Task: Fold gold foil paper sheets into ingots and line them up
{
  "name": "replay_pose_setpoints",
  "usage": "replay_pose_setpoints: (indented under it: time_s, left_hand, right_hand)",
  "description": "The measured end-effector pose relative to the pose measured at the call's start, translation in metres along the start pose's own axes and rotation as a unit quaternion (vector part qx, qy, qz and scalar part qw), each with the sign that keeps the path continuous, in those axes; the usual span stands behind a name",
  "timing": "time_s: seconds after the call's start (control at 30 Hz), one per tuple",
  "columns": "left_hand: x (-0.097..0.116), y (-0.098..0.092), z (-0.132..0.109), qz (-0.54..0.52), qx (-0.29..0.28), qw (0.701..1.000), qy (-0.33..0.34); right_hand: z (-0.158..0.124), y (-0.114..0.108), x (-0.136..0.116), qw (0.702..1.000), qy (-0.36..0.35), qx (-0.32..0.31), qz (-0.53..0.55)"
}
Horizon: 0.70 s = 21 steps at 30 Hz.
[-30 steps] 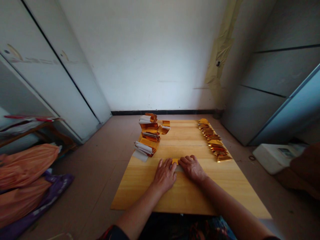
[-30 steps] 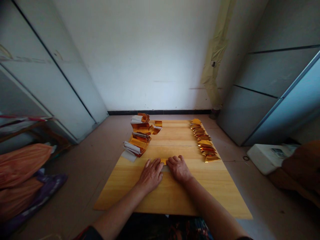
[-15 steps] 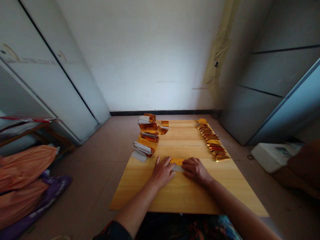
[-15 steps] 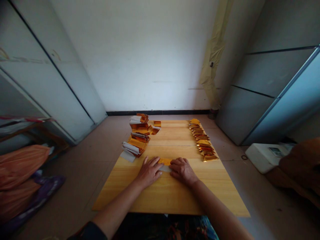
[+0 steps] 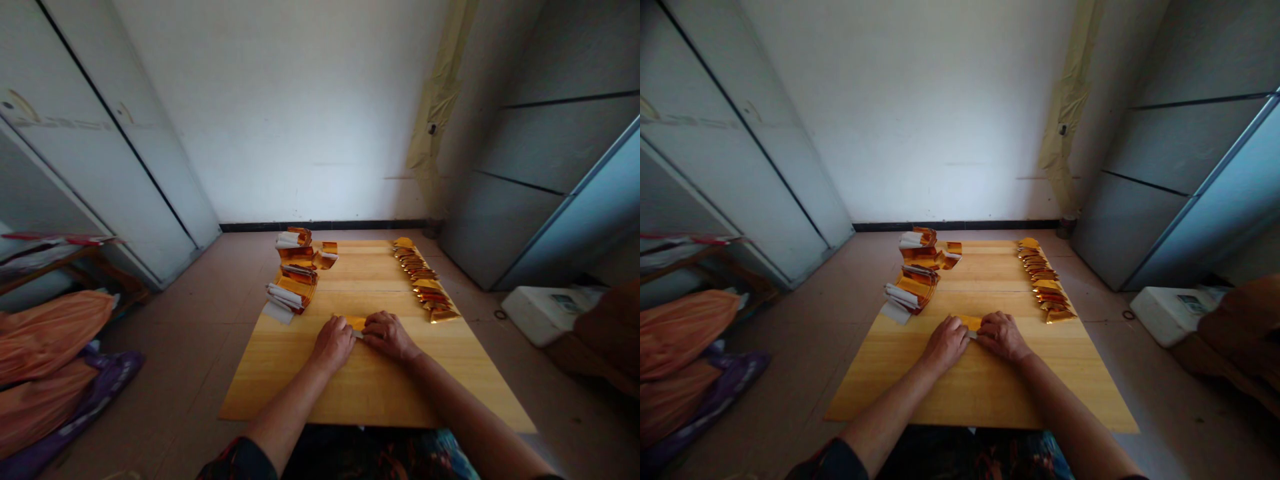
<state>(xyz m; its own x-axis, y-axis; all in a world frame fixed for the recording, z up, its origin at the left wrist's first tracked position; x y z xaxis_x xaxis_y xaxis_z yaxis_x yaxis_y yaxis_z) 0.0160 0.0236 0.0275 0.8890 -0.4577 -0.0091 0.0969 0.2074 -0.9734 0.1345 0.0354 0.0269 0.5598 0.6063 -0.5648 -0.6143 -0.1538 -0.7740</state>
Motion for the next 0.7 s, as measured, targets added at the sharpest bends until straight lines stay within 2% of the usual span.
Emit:
replay_pose_setpoints:
  time_s: [0.13,0.33,0.43,0.7]
  left_hand:
    - [0.0,0.002,-0.003,-0.014,0.031,0.999,0.01]
    - [0.0,-0.002,-0.008,-0.022,0.046,0.999,0.016]
    - [-0.001,-0.004,-0.008,-0.03,0.051,0.998,0.006]
    - [-0.007,0.002,0.0,-0.017,0.041,0.997,-0.069]
  right_hand:
    - [-0.004,0.0,0.003,1.0,-0.013,-0.002,0.019]
    - [0.001,0.004,0.013,0.999,0.013,0.013,0.032]
    - [0.008,0.005,0.015,0.999,0.044,-0.004,0.017]
    - [0.021,0.002,0.011,0.986,0.159,-0.042,-0.006]
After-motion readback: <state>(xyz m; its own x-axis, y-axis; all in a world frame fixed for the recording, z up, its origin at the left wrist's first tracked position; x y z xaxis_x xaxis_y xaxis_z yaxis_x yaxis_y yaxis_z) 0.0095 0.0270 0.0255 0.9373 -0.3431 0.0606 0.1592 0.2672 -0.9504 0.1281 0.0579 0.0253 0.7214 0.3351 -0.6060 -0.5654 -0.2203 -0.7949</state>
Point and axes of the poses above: each hand's wrist, its own z-axis towards the middle knuckle, its own y-axis out of the palm, x = y × z, the point moved 8 cm from there along z, towards the middle knuckle, and after that the axes turned 10 degrees about z, right-handed, at the moved point
